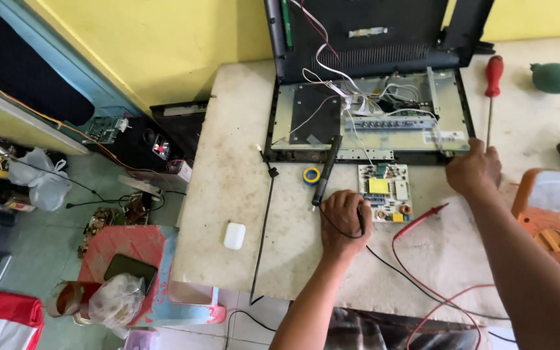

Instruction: The person uses a multimeter to test a circuit board, then uses a soldering iron and a screwdriver to work on the internal components of a television set.

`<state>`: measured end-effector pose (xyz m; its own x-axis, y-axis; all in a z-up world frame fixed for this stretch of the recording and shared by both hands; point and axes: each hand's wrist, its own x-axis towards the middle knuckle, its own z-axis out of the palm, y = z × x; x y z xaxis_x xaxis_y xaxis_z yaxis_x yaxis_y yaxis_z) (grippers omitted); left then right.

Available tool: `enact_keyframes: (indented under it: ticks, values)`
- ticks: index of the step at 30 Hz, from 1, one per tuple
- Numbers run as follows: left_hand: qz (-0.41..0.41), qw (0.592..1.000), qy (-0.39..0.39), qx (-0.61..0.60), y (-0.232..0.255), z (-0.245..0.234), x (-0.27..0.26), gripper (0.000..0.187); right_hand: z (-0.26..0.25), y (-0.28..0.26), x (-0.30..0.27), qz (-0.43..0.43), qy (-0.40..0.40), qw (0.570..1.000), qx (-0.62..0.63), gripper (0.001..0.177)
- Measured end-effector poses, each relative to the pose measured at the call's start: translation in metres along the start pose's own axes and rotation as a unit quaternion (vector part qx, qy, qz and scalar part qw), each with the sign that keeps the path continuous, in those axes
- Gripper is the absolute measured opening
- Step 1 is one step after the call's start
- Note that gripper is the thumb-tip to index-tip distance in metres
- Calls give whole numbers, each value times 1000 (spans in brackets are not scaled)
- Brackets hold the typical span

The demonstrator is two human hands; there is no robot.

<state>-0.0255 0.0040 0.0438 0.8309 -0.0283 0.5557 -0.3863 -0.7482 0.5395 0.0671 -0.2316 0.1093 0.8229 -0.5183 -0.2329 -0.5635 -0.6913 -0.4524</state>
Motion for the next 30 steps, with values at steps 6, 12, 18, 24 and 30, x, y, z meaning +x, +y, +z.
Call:
enact_keyframes:
  ticks: [6, 12, 18, 24, 30]
  values:
    - [3, 1000, 13, 9, 4, -5, 4, 18, 11, 8, 29, -8, 12, 994, -110, 41]
    - [8, 999, 27, 24, -4, 4, 0, 21, 1, 24, 44, 1, 23, 997, -67, 50]
    - [13, 999, 36, 10, 3, -7, 3, 21, 21, 52, 92, 20, 57, 997, -37, 33]
    - [2, 998, 47, -48, -4, -2, 1, 15, 38, 68, 149, 61, 83, 994, -29, 55]
    - [-209, 942, -42, -258, -7, -23, 10, 31, 32, 65, 192, -90, 60, 966, -237, 32]
